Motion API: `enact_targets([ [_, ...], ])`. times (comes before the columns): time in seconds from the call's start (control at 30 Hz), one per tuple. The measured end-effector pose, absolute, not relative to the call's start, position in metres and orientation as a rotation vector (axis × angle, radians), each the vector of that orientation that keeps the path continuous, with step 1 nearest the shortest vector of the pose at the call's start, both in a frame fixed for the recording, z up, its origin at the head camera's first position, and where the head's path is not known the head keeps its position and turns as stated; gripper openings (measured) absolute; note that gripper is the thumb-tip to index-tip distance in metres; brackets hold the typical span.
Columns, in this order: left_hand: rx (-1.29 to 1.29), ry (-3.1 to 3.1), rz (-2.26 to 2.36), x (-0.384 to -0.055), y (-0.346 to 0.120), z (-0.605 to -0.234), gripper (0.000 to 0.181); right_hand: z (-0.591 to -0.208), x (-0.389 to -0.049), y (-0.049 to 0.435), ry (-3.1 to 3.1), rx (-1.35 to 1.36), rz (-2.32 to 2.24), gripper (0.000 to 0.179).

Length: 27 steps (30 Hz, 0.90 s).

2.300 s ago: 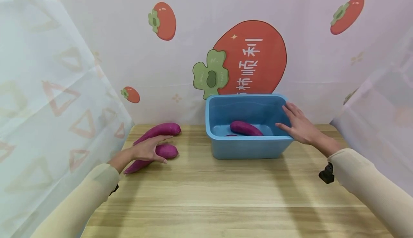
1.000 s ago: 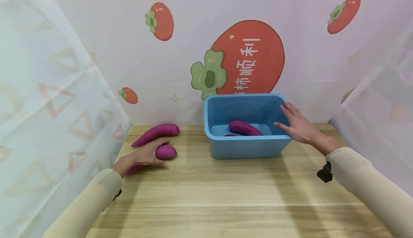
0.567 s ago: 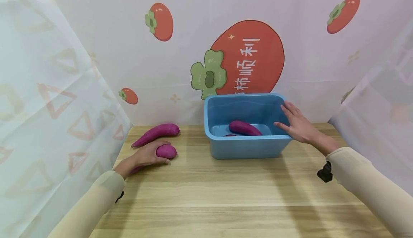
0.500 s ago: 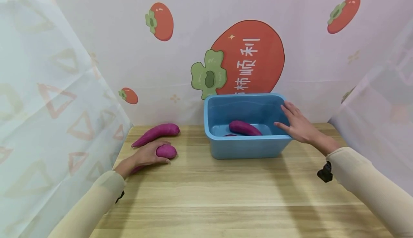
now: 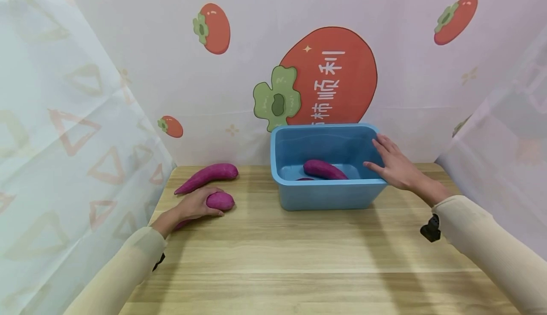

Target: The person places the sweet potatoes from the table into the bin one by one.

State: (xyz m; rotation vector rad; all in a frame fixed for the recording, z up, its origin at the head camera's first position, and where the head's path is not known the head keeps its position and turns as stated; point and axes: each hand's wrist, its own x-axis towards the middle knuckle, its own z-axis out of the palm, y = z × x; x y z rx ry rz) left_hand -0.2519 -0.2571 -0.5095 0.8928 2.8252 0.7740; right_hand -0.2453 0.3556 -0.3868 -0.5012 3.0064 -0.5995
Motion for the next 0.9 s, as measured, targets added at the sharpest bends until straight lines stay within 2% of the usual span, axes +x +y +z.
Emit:
enact_targets([
  [0.4, 0.839, 2.806, 0.865, -0.252, -0.260, -0.507, 0.068, -0.387, -0.246, 0.356, 3.011, -0.498, -0.592, 0.092],
  [0.9, 0.800, 2.779, 0.815, -0.256, -0.261, -0.485, 0.059, -0.388, -0.246, 0.356, 3.005, -0.489, -0.596, 0.092],
])
